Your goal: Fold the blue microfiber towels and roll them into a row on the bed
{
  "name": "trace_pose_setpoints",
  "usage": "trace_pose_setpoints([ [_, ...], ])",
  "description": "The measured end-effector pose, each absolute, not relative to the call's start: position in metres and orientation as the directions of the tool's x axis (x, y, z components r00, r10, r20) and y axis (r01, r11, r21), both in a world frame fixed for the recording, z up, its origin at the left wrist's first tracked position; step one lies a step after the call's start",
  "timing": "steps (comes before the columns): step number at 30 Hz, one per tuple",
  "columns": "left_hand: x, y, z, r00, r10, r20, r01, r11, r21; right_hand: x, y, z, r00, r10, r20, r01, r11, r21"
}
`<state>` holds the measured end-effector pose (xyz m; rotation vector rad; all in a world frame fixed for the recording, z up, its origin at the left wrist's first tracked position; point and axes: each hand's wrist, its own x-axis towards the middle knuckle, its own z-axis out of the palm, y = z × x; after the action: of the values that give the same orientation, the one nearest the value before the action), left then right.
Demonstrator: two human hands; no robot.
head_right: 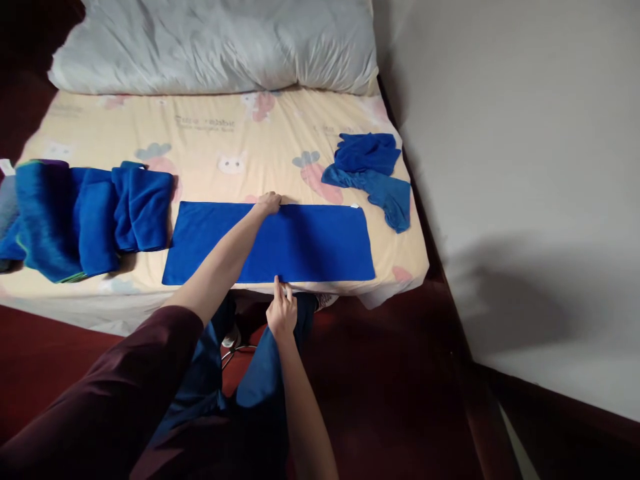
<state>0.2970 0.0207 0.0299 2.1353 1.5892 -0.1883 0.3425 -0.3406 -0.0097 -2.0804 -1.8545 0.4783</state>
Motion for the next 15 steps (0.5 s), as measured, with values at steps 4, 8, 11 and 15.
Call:
trace_pose_setpoints([
  [4,0.296,0.020,0.033,0.262,0.883,-0.389,0.943,-0.148,0.298,0.338,-0.340,-0.008,0.113,0.993,-0.022,0.889,-0.111,-0.445],
  [8,0.293,0.020,0.041,0.235,0.900,-0.368,0.930,-0.098,0.355,0.339,-0.346,-0.007,0.124,0.992,-0.004,0.886,-0.113,-0.449],
  [11,0.289,0.024,0.044,0.233,0.912,-0.338,0.902,-0.073,0.425,0.345,-0.352,-0.010,0.128,0.992,0.007,0.868,-0.109,-0.485],
  [15,0.287,0.028,0.039,0.243,0.923,-0.300,0.855,-0.057,0.516,0.352,-0.351,-0.013,0.140,0.990,0.000,0.863,-0.122,-0.489],
])
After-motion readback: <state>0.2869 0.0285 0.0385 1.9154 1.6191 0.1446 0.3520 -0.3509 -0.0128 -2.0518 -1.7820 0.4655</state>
